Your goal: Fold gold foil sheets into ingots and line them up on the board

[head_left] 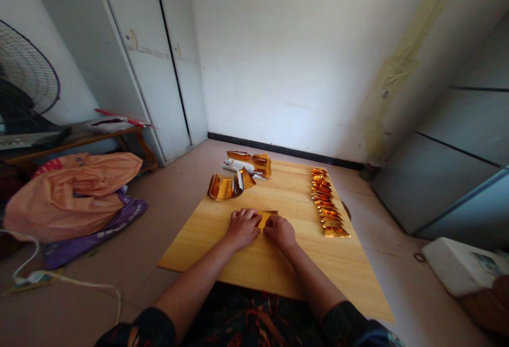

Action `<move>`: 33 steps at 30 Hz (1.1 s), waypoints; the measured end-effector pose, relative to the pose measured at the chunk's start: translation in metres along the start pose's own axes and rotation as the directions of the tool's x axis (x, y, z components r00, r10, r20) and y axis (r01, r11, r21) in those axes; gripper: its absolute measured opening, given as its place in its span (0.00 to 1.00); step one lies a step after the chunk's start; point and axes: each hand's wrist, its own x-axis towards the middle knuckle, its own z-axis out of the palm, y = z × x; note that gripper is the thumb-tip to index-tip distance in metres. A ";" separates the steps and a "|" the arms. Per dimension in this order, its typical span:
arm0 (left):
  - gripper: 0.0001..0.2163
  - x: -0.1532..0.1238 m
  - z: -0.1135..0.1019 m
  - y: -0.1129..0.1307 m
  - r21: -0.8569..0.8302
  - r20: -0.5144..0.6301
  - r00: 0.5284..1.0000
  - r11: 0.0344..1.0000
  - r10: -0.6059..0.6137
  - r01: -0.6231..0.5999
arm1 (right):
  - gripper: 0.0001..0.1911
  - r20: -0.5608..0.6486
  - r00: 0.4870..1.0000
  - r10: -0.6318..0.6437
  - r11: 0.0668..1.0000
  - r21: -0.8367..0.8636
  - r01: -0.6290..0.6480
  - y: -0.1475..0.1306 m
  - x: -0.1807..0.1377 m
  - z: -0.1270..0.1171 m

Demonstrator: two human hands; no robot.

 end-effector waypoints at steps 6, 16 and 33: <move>0.20 0.004 0.004 -0.014 -0.013 0.095 0.995 1.000 0.015 -0.014 | 0.05 0.046 0.998 0.037 0.999 0.000 -0.037 -0.002 0.002 -0.008; 0.23 0.010 0.005 -0.022 -0.022 0.181 0.983 1.000 0.017 -0.013 | 0.06 0.037 0.995 0.089 0.996 -0.007 -0.089 0.001 0.001 -0.010; 0.26 0.037 -0.011 -0.019 -0.075 0.358 0.933 0.997 0.045 -0.020 | 0.12 -0.110 0.992 0.058 0.998 0.046 -0.053 0.049 -0.009 -0.021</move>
